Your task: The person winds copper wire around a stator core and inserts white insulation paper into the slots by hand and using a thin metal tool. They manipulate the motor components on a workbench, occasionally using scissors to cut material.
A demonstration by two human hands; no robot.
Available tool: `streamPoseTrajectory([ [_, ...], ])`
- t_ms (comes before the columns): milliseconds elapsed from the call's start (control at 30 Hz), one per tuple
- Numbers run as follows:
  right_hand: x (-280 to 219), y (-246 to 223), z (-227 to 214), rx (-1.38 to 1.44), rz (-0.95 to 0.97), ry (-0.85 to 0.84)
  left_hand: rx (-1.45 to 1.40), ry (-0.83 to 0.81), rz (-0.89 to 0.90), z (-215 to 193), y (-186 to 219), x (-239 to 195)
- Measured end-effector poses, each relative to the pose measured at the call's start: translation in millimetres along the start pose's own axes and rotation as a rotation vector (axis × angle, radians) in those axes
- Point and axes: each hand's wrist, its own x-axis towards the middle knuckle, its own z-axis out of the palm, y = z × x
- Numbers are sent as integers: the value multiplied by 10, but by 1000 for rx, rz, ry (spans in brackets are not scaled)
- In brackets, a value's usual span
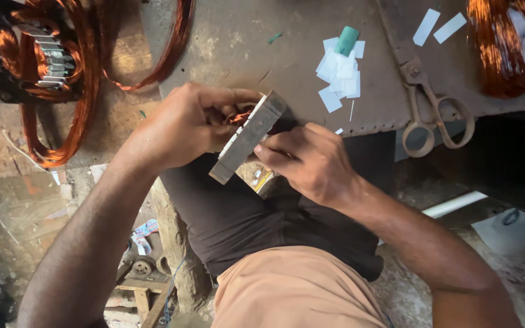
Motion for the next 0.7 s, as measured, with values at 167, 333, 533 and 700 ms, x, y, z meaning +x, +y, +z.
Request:
streamPoseTrajectory([
  [167,-9,-47,16,-12,15,12,16,15,3,5,-4,1],
  [333,-77,-131,-279,-37,162,71,-82,24,82,16,49,-21],
  [533,-146,-140,-471,-362,409,33,35,74,-11,35,22,-83],
  [700,-255,-27,-509,-264,288,-10,-34,574,221,185,-98,-458],
])
